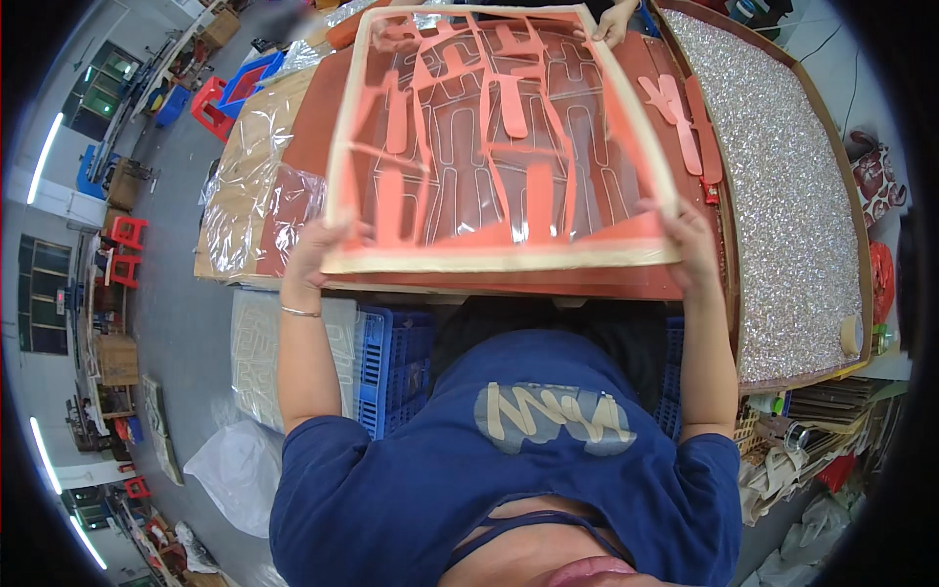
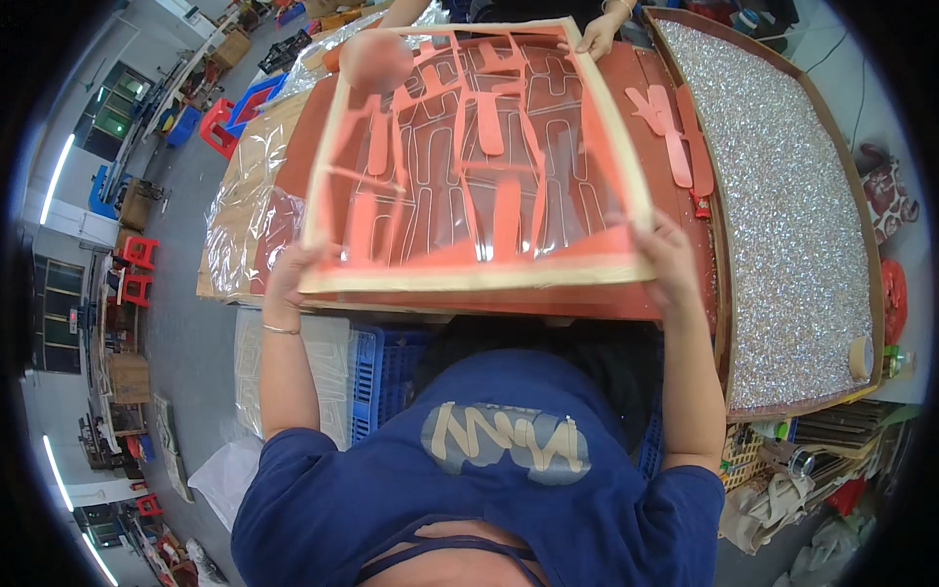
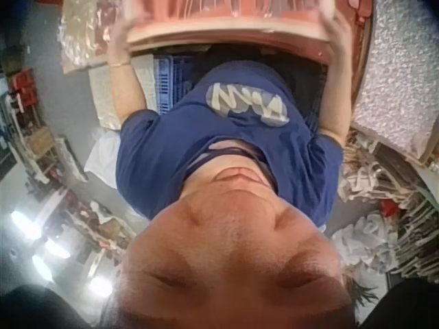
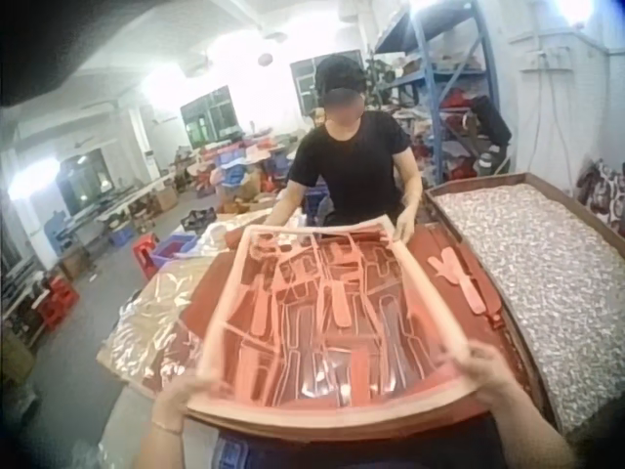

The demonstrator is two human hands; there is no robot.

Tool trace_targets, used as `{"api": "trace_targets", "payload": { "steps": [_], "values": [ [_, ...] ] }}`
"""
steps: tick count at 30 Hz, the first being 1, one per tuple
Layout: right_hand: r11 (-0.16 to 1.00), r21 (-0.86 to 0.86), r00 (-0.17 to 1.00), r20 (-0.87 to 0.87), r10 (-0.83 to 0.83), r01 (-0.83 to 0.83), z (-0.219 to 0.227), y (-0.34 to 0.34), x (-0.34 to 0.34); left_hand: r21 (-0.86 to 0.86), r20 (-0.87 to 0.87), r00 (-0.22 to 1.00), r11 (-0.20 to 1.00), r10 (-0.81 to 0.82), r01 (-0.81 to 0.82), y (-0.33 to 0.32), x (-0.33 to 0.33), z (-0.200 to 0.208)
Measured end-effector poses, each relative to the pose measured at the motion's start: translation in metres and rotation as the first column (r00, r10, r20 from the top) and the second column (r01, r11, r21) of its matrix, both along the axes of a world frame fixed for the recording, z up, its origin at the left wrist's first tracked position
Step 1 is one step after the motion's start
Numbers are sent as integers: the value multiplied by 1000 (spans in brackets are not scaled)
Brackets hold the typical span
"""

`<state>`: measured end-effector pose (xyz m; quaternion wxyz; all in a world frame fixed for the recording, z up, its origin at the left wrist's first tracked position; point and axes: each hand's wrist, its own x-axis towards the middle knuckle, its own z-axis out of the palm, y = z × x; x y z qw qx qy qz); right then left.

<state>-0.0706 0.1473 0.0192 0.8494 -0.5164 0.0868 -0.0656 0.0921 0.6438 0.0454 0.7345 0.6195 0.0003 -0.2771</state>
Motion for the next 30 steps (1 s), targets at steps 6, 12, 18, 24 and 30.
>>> {"api": "trace_targets", "payload": {
  "steps": [6, 12, 18, 24, 30],
  "values": [
    [951, -305, 934, -353, -60, -55, -7, 8, -1, 172, -81, 994, 984, 67, -52, 4, -2, -14],
    [924, -380, 984, -143, -104, 42, 0, 25, -24, 347, 85, 985, 923, 148, -168, -11, -11, -28],
    [926, -331, 955, -167, -246, 181, 1, 34, -35, 290, 142, 973, 932, 181, -216, 3, -13, -38],
    [866, -495, 920, -298, -253, 78, -14, 37, -41, 473, 258, 961, 853, 104, -219, 2, -20, -51],
    [909, -334, 936, -159, -314, 249, -17, 30, -45, 129, 329, 908, 940, 259, -315, 5, -14, -44]
  ]
}}
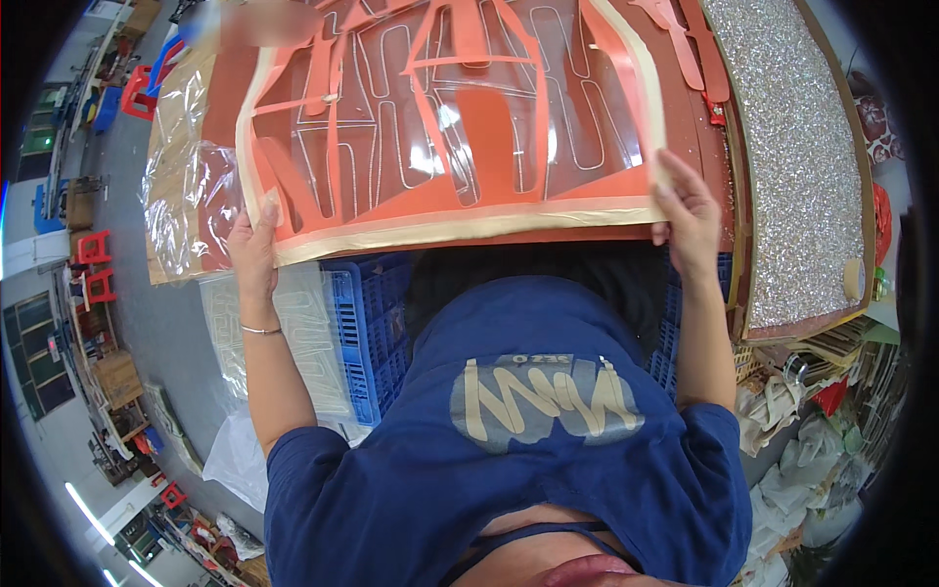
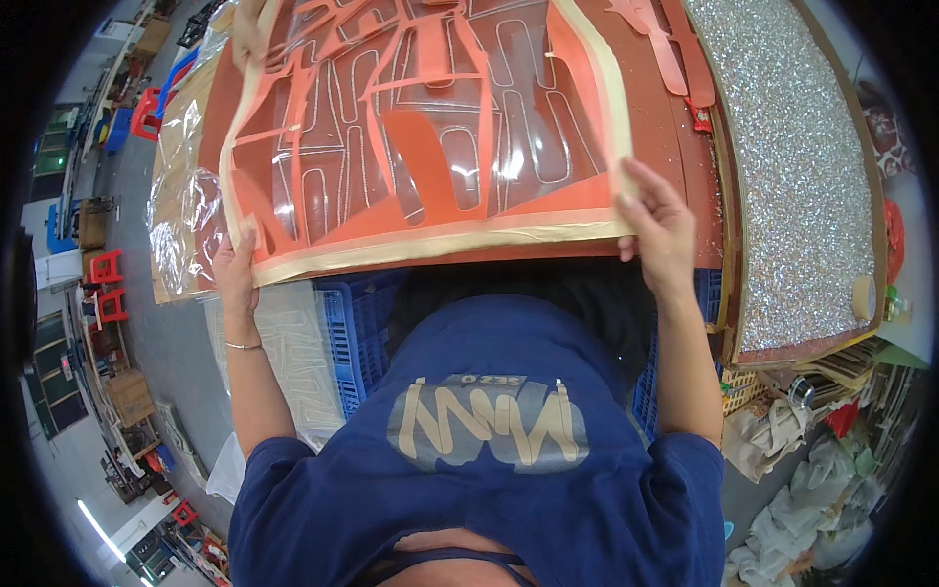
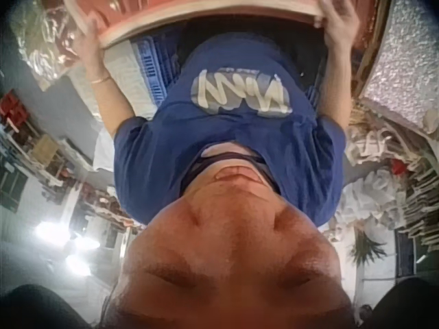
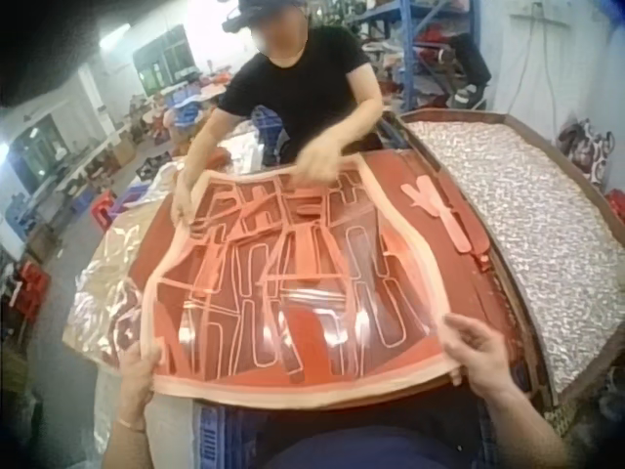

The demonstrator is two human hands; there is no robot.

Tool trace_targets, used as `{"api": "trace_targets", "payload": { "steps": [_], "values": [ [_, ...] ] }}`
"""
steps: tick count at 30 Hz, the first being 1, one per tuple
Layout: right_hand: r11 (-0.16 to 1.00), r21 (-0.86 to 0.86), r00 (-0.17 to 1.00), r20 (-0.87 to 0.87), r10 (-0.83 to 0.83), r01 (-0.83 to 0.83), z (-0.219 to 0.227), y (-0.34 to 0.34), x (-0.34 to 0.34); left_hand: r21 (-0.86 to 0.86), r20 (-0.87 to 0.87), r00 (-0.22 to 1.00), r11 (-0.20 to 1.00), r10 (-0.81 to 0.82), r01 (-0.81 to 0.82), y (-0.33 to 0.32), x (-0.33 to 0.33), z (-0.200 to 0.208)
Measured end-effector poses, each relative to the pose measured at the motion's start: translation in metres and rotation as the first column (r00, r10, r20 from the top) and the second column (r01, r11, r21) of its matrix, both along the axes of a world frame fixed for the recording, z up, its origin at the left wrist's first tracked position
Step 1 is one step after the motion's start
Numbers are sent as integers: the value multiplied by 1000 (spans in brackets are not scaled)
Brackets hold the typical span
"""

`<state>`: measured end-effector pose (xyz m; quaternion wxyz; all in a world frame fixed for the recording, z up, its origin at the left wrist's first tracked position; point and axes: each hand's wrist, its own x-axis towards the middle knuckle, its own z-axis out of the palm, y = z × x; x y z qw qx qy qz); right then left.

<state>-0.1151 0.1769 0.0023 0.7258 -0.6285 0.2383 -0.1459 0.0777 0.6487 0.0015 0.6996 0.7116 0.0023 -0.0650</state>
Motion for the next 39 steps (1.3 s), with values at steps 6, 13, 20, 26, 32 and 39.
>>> {"api": "trace_targets", "payload": {
  "steps": [6, 13, 20, 26, 32, 39],
  "values": [
    [951, -306, 974, -227, -20, -52, -13, 6, 1, 302, -96, 995, 953, 11, 18, -4, -1, -15],
    [998, -50, 999, -1, -49, 49, -12, -2, -7, 127, -162, 986, 992, 45, -24, -2, -2, 1],
    [950, -296, 982, -184, 45, -99, -11, 2, -4, 334, -154, 979, 940, 131, -73, -10, -18, -12],
    [946, -287, 975, -201, 93, -150, -9, -2, -4, 377, -161, 977, 924, 140, -70, -10, -21, -9],
    [945, -300, 981, -181, 75, -128, -11, 0, -2, 360, -201, 972, 932, 124, -45, -10, -19, -5],
    [973, -230, 998, -64, -15, 0, -18, 1, -3, -251, -335, 941, 967, -52, -36, -8, -18, 12]
  ]
}}
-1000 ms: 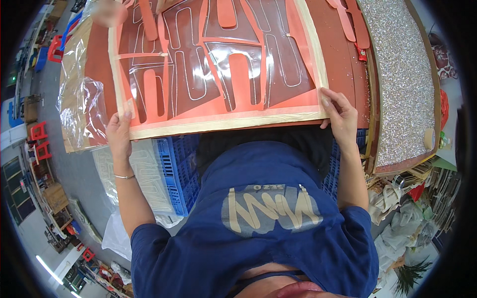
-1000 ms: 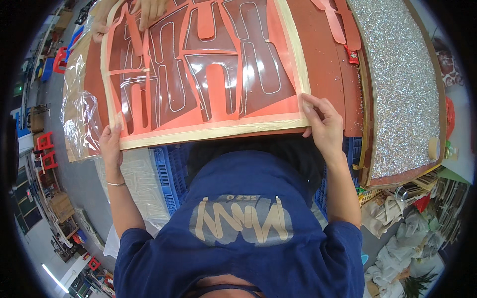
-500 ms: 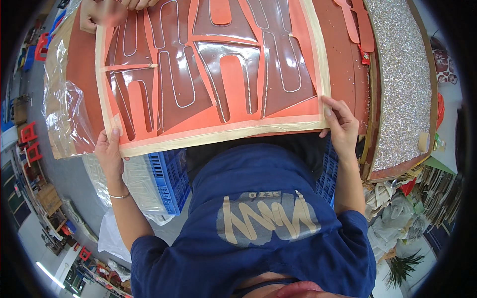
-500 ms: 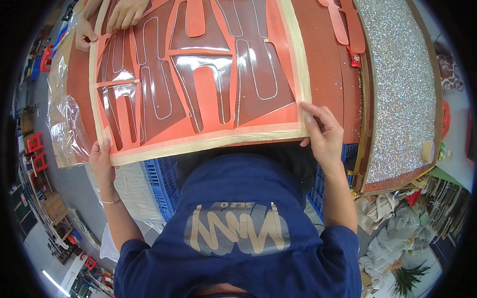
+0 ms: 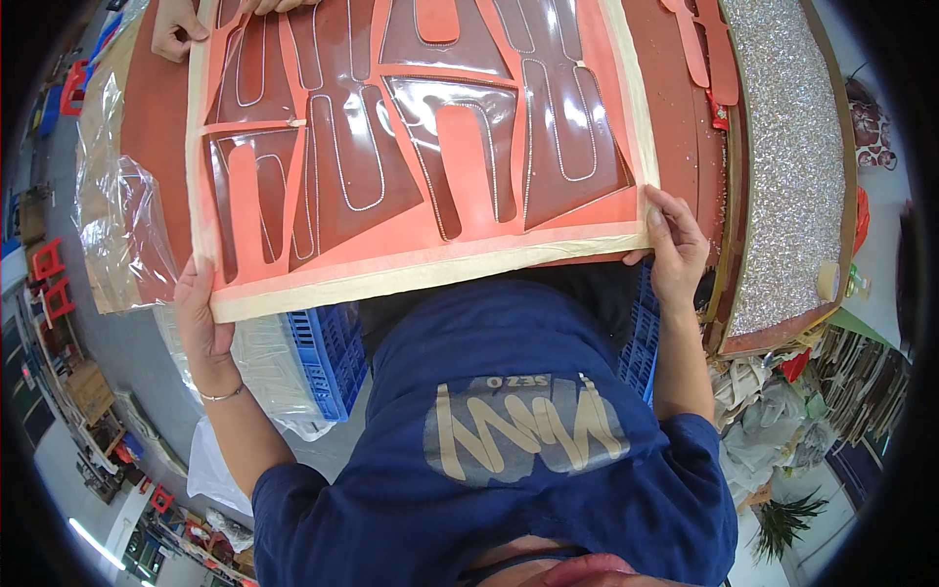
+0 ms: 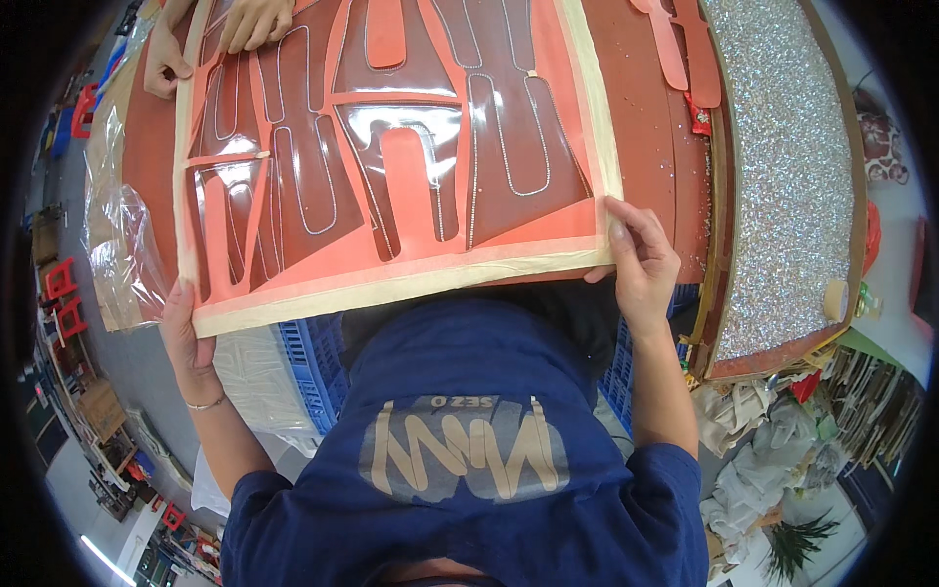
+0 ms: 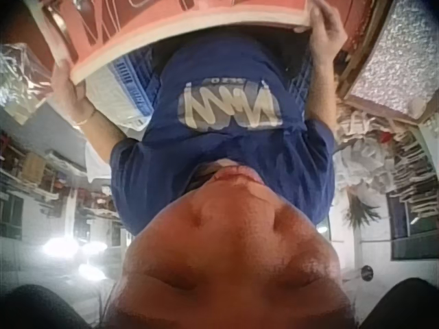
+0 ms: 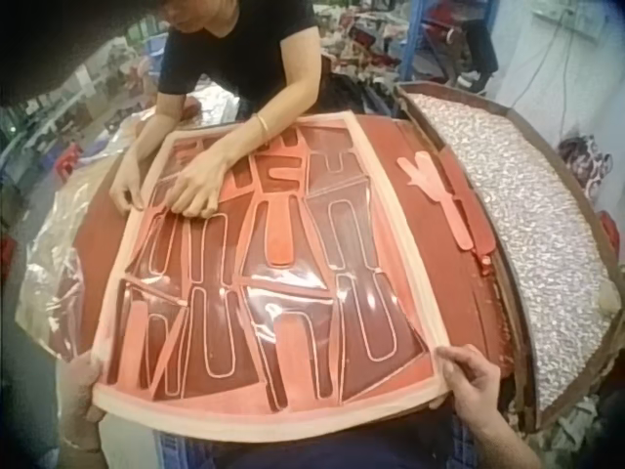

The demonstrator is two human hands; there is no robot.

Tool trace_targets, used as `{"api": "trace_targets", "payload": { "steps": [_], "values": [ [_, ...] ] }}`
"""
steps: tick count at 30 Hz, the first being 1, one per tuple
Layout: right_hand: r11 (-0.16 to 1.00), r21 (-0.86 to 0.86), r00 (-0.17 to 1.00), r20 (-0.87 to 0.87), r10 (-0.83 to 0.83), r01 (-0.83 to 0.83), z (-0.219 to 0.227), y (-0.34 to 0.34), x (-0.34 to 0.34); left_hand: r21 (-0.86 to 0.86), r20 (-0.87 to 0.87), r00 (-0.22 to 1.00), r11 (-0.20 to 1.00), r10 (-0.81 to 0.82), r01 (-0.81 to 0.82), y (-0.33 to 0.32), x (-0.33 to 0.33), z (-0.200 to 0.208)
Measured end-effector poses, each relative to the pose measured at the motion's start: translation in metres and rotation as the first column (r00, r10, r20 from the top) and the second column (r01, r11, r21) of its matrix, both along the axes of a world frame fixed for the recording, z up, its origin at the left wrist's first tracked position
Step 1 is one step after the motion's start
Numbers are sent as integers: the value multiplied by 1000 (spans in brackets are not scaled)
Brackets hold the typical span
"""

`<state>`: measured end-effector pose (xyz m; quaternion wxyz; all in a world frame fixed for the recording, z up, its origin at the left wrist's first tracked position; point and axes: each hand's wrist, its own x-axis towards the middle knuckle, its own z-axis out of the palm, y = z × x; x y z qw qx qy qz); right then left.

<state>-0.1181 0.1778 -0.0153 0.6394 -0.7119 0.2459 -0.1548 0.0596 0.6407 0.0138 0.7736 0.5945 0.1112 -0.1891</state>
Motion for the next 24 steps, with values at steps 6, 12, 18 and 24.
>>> {"api": "trace_targets", "payload": {
  "steps": [6, 12, 18, 24],
  "values": [
    [1000, -24, 997, -72, 18, -20, 2, -1, 2, 265, -16, 1000, 964, -20, 23, -2, -1, -19],
    [998, -61, 994, -106, 28, -35, 4, -1, 4, 418, 43, 998, 908, -35, 14, 1, -3, -20],
    [997, -73, 993, -115, 16, -24, 0, -3, 3, 475, 43, 999, 880, -32, 8, -2, -4, -15],
    [996, -85, 998, -57, -12, 7, 1, 2, 4, -76, -88, 988, 988, 131, -138, -4, -14, 13]
  ]
}}
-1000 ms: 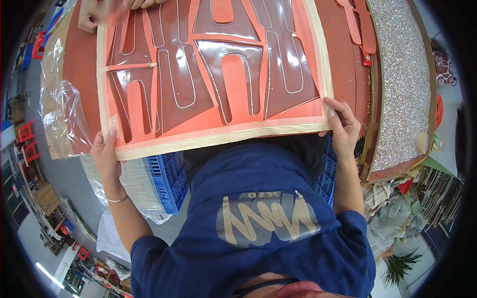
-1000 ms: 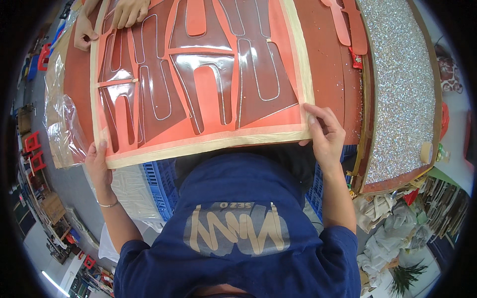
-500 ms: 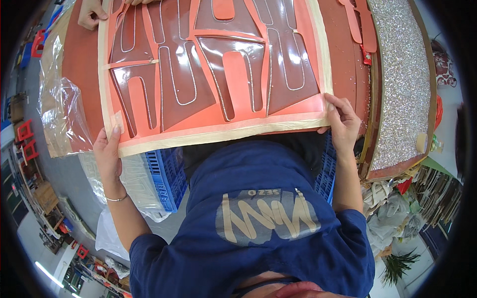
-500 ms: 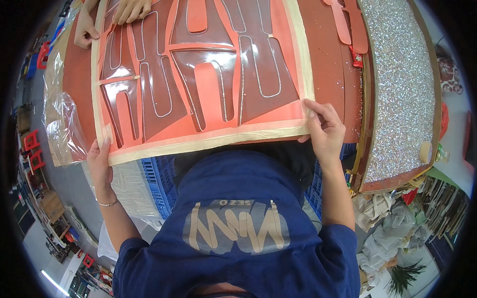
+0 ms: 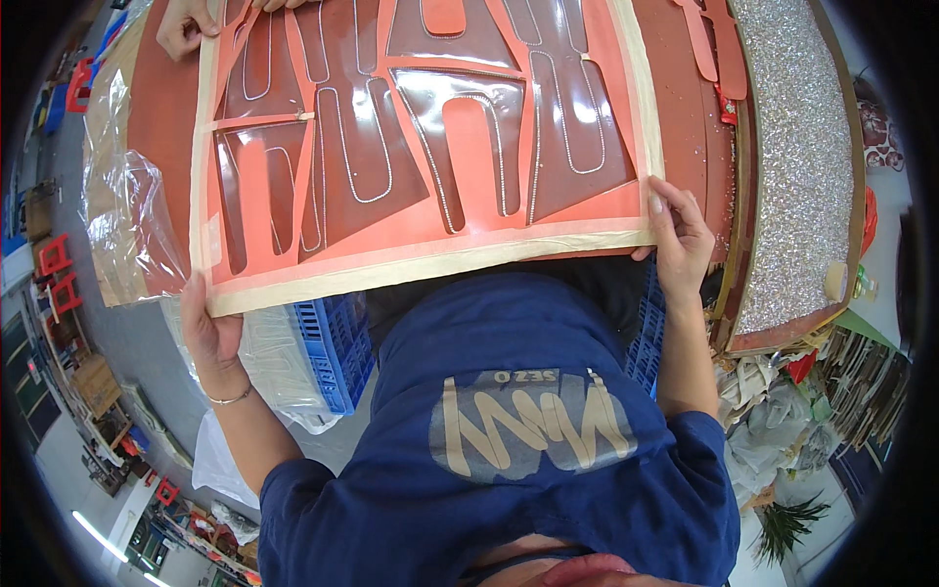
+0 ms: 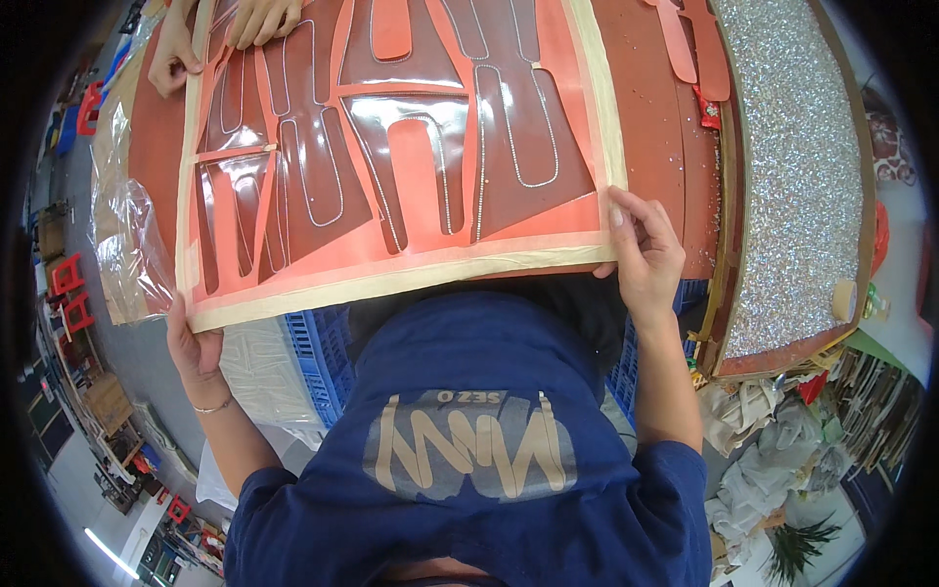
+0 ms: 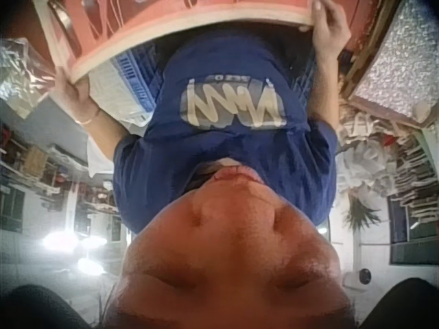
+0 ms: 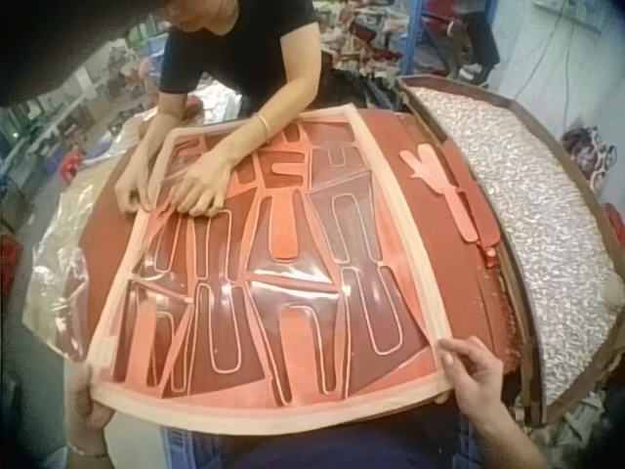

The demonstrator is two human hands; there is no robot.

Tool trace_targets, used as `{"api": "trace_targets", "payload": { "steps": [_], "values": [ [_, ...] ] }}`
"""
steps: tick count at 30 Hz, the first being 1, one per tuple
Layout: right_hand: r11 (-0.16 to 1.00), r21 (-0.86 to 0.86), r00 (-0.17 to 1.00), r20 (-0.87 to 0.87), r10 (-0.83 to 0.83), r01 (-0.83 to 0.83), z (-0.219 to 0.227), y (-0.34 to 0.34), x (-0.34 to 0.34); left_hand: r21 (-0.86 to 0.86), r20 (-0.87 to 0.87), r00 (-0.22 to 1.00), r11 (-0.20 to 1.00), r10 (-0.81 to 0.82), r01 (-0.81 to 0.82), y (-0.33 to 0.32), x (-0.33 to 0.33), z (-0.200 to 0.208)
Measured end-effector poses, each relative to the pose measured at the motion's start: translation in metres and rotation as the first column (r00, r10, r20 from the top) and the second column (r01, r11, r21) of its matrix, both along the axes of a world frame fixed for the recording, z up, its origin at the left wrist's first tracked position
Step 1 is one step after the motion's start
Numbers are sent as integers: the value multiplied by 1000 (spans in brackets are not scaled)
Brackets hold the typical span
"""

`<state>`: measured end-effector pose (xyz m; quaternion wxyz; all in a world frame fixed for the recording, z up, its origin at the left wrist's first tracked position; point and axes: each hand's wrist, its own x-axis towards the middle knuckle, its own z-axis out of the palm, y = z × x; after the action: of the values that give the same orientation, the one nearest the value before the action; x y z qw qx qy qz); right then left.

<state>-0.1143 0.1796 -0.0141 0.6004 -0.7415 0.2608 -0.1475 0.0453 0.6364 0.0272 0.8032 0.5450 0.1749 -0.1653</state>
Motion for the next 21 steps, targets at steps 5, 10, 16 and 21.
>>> {"api": "trace_targets", "payload": {
  "steps": [5, 10, 16, 21],
  "values": [
    [965, -223, 986, -114, 118, -141, 17, -4, -1, -563, 299, 928, 743, -223, 360, -52, -38, -12],
    [906, -21, 778, -520, 352, -423, 57, -5, 12, -459, 108, 993, 889, 54, 2, -85, -57, -26],
    [495, 583, 676, 737, 11, -644, 101, -18, 69, -247, 130, 991, 969, 41, -8, -95, -55, -26],
    [883, 245, 866, 417, 277, -401, 89, -20, 50, -152, 79, 997, 988, 0, 12, -76, -44, -9]
  ]
}}
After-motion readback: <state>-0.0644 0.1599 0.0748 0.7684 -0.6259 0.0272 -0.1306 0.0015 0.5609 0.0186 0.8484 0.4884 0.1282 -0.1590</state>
